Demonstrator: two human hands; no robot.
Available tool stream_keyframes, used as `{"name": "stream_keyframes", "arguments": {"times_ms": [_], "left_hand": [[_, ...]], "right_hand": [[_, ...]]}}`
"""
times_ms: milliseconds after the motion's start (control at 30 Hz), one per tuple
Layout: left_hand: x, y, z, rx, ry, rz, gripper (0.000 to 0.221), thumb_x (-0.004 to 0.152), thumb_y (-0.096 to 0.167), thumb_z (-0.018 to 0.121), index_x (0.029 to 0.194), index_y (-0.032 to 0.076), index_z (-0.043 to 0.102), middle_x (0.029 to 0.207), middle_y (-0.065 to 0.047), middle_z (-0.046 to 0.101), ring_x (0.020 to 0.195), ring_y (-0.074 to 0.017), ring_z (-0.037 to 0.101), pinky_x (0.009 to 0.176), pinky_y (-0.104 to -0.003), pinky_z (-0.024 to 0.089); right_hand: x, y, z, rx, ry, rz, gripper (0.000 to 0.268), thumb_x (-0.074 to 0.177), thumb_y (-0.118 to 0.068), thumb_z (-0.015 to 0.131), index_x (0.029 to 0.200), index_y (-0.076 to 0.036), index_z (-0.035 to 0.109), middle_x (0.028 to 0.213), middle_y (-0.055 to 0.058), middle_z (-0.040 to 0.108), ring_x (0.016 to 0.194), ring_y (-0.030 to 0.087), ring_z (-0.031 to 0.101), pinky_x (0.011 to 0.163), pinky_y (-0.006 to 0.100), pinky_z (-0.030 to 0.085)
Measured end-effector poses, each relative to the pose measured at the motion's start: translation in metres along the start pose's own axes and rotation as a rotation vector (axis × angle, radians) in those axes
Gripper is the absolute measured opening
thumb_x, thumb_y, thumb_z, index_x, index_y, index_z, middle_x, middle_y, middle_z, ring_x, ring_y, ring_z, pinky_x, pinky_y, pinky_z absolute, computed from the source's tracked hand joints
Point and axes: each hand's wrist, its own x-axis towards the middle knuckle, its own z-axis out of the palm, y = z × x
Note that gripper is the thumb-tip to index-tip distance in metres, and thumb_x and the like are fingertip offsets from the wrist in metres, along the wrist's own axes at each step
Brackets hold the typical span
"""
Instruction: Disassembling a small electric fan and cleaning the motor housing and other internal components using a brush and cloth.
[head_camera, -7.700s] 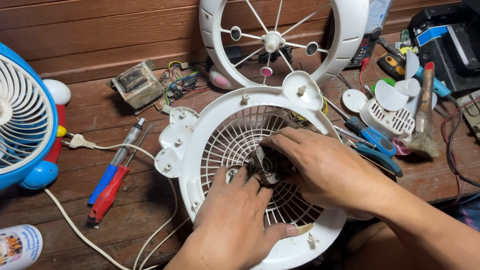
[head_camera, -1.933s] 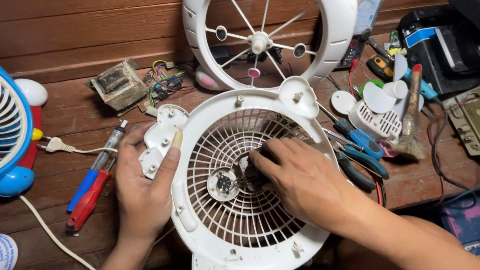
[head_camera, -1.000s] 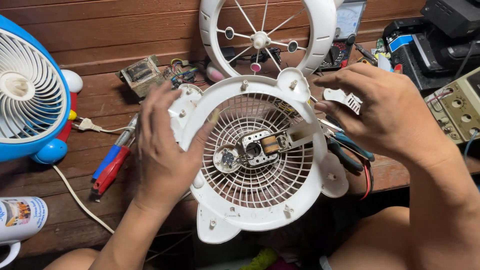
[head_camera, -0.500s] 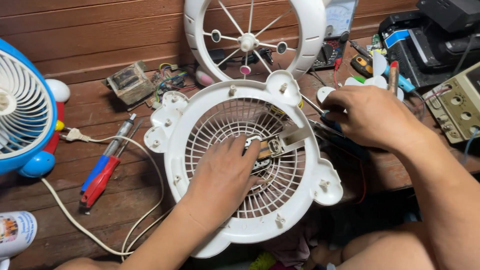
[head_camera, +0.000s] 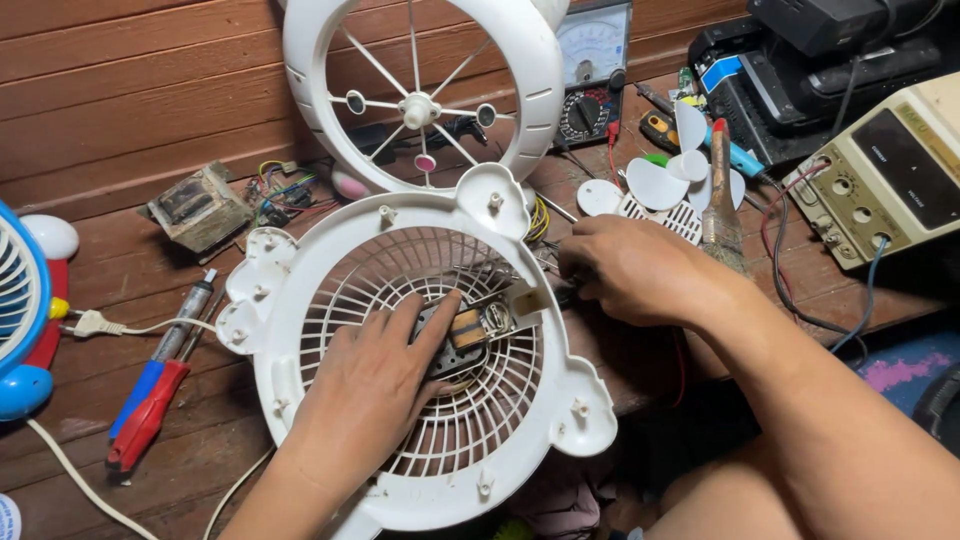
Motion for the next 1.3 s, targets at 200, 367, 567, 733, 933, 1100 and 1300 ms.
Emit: {"name": "stream_keyframes", "arguments": {"times_ms": [200,367,567,733,933,1100,1300], "left_hand": [[-0.006,-0.002,0.001,-0.043,-0.047,-0.004,0.085,0.09,0.056,0.06,0.161,0.022,0.029,0.135,-0.01,0.051,0.097,-0.0285,0.06,0.07,-0.043,0.053],[-0.006,-0.002,0.001,-0.077,-0.031,-0.019,0.087,0.086,0.056,0.065,0.16,0.023,0.033,0.136,-0.009,0.052,0.1,-0.0289,0.06,0.07,-0.043,0.052],[-0.012,-0.002,0.001,-0.022,-0.006,-0.026,0.087,0.086,0.058,0.065,0.159,0.022,0.035,0.133,-0.009,0.053,0.099,-0.0273,0.06,0.071,-0.042,0.051],[-0.016,-0.002,0.002,-0.032,-0.011,-0.019,0.088,0.086,0.057,0.065,0.16,0.021,0.034,0.133,-0.009,0.054,0.097,-0.0271,0.061,0.073,-0.041,0.05],[-0.019,-0.002,0.004,-0.058,0.035,-0.043,0.09,0.082,0.055,0.071,0.158,0.022,0.036,0.133,-0.009,0.054,0.097,-0.0274,0.061,0.071,-0.042,0.049],[-0.02,-0.002,0.005,-0.045,0.058,-0.057,0.093,0.077,0.06,0.074,0.155,0.023,0.04,0.128,-0.008,0.056,0.091,-0.0261,0.061,0.069,-0.042,0.048],[-0.022,-0.003,0.006,-0.068,0.057,-0.061,0.09,0.081,0.059,0.073,0.155,0.022,0.039,0.132,-0.009,0.056,0.096,-0.0282,0.062,0.073,-0.043,0.05]], "right_hand": [[0.003,0.007,0.018,-0.035,0.036,-0.085,0.032,0.073,-0.022,0.083,0.095,-0.014,0.061,0.103,0.006,0.064,0.092,0.034,0.066,0.074,0.053,0.052],[0.008,0.011,0.029,-0.071,0.058,-0.123,0.039,0.076,-0.029,0.082,0.107,-0.015,0.064,0.105,0.007,0.062,0.091,0.032,0.068,0.075,0.05,0.056],[0.011,0.005,0.025,-0.058,0.111,-0.138,0.04,0.081,-0.045,0.082,0.105,-0.017,0.066,0.103,0.006,0.062,0.089,0.031,0.068,0.076,0.049,0.055],[0.019,-0.01,0.02,0.01,0.223,-0.142,0.037,0.092,-0.041,0.071,0.114,-0.012,0.066,0.109,0.009,0.062,0.09,0.033,0.066,0.074,0.05,0.058],[0.043,-0.025,0.034,0.019,0.369,-0.204,0.043,0.082,-0.053,0.076,0.104,-0.017,0.066,0.098,0.007,0.064,0.084,0.037,0.067,0.062,0.053,0.055],[0.053,-0.028,0.036,0.022,0.174,-0.009,0.071,0.06,-0.053,0.092,0.111,-0.012,0.064,0.1,0.017,0.067,0.09,0.044,0.068,0.075,0.057,0.056],[0.056,-0.019,0.047,0.038,0.199,-0.002,0.076,0.059,-0.055,0.094,0.117,-0.016,0.062,0.105,0.014,0.068,0.093,0.042,0.07,0.076,0.056,0.059]]}}
